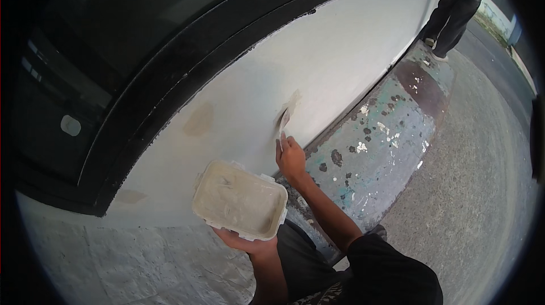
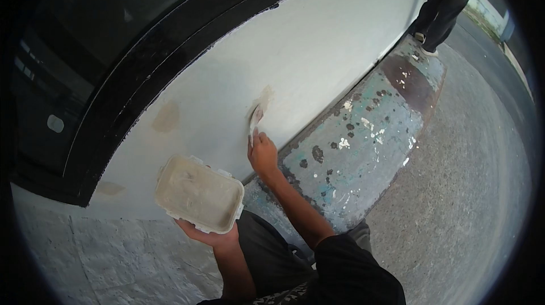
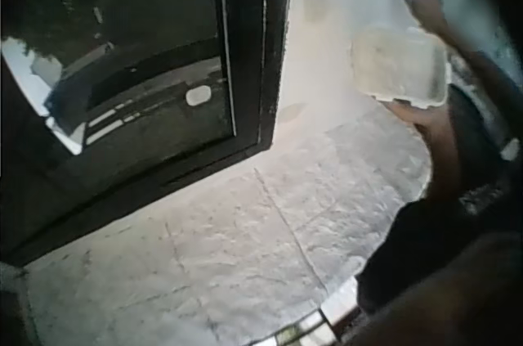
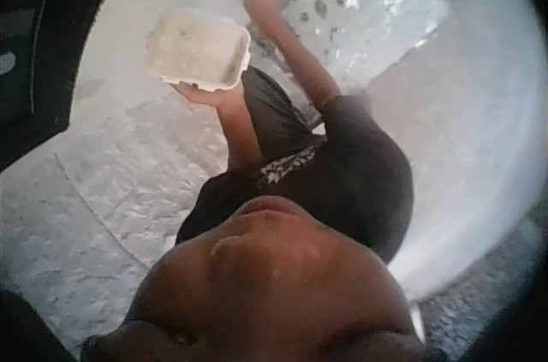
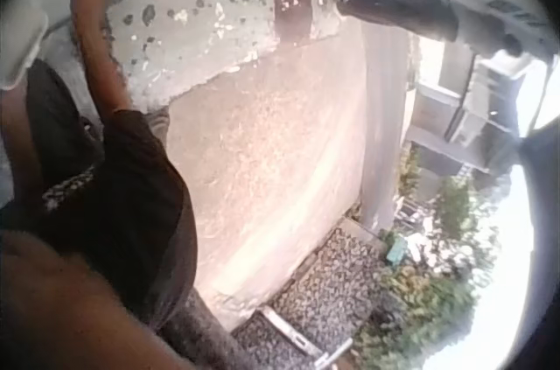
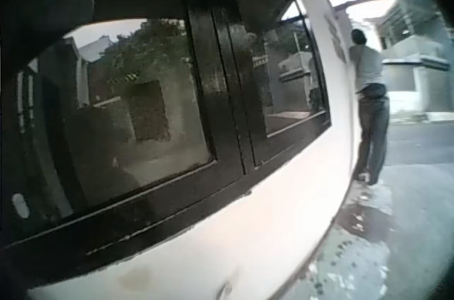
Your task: The person walks over holding a plastic container and a putty knife, then scoops putty from the container and applies it onto the wall using the putty knife.
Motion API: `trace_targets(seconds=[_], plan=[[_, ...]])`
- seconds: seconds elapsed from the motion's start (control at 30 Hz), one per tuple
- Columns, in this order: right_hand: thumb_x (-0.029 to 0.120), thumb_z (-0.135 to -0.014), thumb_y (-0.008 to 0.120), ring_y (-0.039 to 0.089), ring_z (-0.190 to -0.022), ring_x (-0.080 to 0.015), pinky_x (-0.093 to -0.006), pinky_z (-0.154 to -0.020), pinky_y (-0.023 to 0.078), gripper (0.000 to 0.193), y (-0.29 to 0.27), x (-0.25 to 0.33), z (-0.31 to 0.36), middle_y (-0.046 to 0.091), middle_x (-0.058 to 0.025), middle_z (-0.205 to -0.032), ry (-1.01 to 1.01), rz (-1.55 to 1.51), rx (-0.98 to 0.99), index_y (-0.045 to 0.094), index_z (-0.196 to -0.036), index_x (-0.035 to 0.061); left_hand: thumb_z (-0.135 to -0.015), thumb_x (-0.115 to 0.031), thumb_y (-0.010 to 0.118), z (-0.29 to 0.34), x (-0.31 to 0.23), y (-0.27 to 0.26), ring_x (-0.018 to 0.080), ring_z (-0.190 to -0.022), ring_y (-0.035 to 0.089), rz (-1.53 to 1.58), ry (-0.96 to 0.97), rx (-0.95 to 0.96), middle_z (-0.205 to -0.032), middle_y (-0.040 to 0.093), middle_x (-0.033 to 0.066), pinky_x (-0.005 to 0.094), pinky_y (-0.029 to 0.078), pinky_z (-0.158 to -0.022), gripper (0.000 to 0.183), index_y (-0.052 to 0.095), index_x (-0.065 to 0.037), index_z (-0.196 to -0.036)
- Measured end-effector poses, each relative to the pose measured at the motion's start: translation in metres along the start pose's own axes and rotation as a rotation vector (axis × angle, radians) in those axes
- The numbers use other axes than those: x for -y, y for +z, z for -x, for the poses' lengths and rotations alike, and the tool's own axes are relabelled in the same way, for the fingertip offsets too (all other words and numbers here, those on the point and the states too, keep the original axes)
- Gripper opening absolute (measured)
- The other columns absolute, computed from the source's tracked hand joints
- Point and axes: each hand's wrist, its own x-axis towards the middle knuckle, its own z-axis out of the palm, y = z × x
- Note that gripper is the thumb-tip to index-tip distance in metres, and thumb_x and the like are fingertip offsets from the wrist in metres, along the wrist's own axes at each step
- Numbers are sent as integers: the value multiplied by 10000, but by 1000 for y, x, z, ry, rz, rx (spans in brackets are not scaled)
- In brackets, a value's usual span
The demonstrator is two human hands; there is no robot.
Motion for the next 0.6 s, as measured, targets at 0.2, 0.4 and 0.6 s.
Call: trace_targets(seconds=[0.2, 0.4, 0.6], plan=[[102, -859, 584, 588, -721, -329, -427, -643, 483, 281, -26, 3, 79, 546, -144, -798, -129, -171, 189, 597, -1099, -44, -927, -435, 550, -9, 1, -24, 312, -1249, 474, -389, 306, 219, -1393, 391, 207, 464, 469, -983, 738, 248, -7, -1447], [202, -962, 514, 576, -631, -384, -436, -583, 440, 315, -24, -38, -8, 584, -228, -704, 547, -296, -219, 573, -793, -58, -974, -507, 365, -2, -11, -16, 312, -1271, 455, -34, 0, 150, -1418, 373, 172, 465, 467, -998, 688, 238, -34, -1457], [119, -918, 542, 552, -680, -408, -471, -626, 450, 199, -11, 65, 55, 552, -212, -758, 57, -458, 173, 606, -873, -64, -981, -510, 332, -12, -13, -17, 316, -1280, 447, -359, 189, 243, -1428, 357, 167, 470, 471, -1001, 680, 228, -41, -1462]])
